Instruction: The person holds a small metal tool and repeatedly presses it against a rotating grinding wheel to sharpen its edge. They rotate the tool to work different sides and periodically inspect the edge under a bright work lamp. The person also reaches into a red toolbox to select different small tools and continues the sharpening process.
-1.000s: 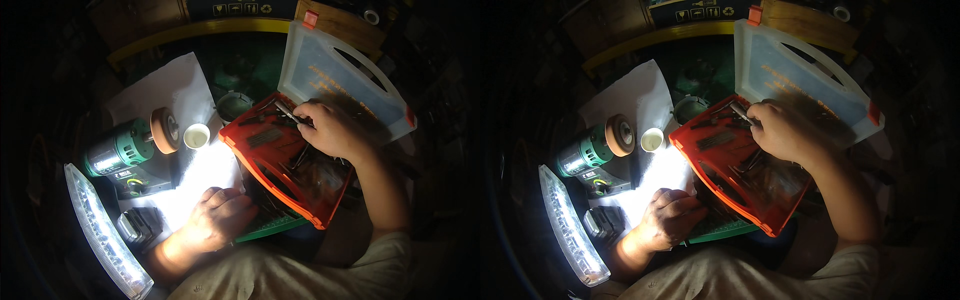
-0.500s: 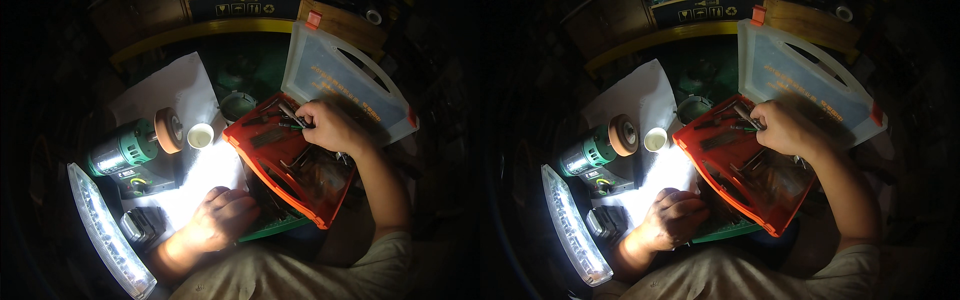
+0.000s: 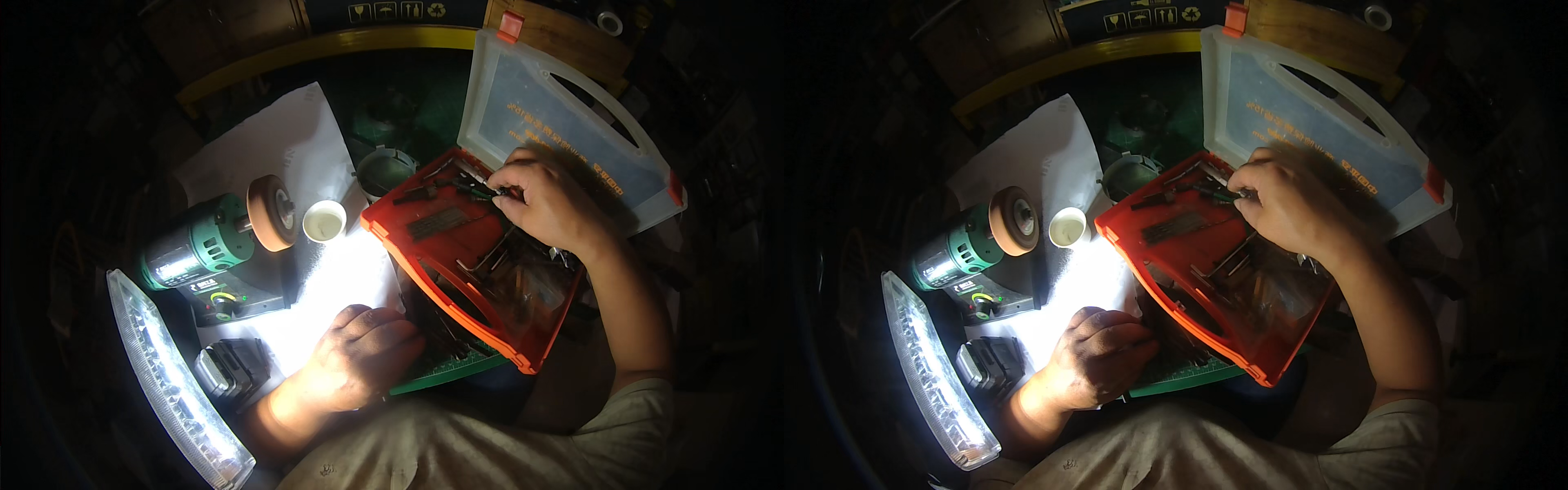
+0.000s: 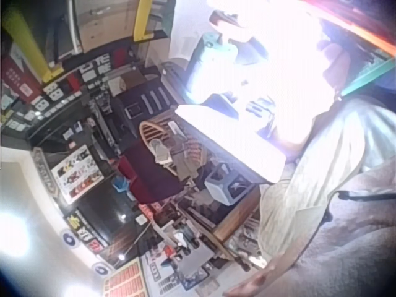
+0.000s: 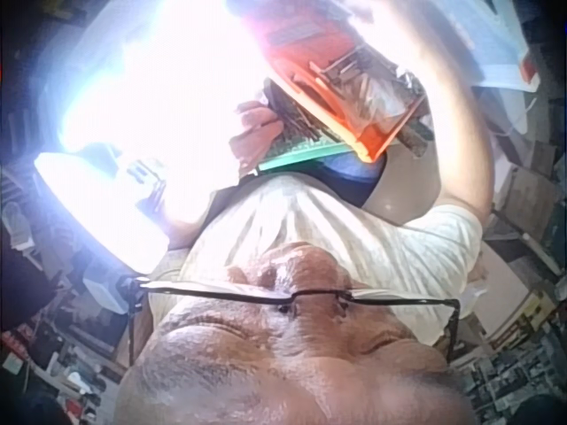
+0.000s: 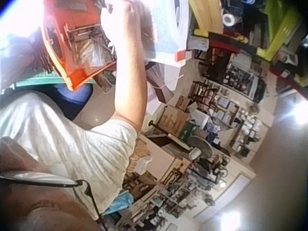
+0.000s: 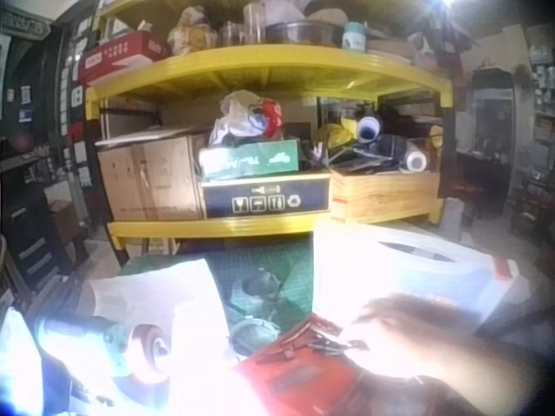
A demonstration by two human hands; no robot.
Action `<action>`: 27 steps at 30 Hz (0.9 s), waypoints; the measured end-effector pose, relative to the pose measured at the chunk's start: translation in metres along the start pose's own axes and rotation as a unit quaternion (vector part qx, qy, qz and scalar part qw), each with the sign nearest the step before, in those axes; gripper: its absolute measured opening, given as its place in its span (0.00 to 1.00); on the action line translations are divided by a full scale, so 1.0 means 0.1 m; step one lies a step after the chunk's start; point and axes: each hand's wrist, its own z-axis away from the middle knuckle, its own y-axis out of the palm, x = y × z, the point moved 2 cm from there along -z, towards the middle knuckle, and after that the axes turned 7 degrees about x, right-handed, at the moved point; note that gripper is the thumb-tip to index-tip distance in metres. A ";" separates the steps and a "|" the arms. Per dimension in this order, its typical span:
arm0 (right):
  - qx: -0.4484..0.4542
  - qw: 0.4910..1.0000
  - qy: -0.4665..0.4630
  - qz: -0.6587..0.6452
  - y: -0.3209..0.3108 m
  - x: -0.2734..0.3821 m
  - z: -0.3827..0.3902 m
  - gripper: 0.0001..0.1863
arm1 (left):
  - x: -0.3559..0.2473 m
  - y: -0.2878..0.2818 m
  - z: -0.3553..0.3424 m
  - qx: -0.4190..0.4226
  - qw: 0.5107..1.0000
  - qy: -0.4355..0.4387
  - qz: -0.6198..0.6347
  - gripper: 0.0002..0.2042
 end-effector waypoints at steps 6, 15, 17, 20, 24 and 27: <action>0.125 0.986 -0.097 0.048 0.11 0.15 -0.07 0.05 | -0.01 -0.01 -0.01 0.005 1.000 -0.004 -0.007 0.18; 0.153 0.983 -0.106 -0.003 0.00 0.26 -0.17 0.03 | 0.04 -0.03 -0.02 -0.094 0.994 0.030 0.038 0.16; 0.103 0.975 -0.095 -0.172 -0.05 0.38 -0.08 0.02 | 0.03 -0.06 -0.01 -0.134 0.986 -0.017 0.101 0.16; 0.126 0.827 -0.056 -0.545 0.00 0.64 0.05 0.11 | 0.05 -0.13 0.01 -0.170 0.963 -0.072 0.196 0.11; 0.098 0.830 -0.047 -0.547 0.13 1.06 0.21 0.22 | 0.08 -0.10 0.04 -0.182 0.873 -0.155 0.425 0.09; 0.102 0.861 -0.028 -0.498 0.22 1.26 0.21 0.19 | 0.05 -0.07 0.06 -0.172 0.754 -0.189 0.605 0.09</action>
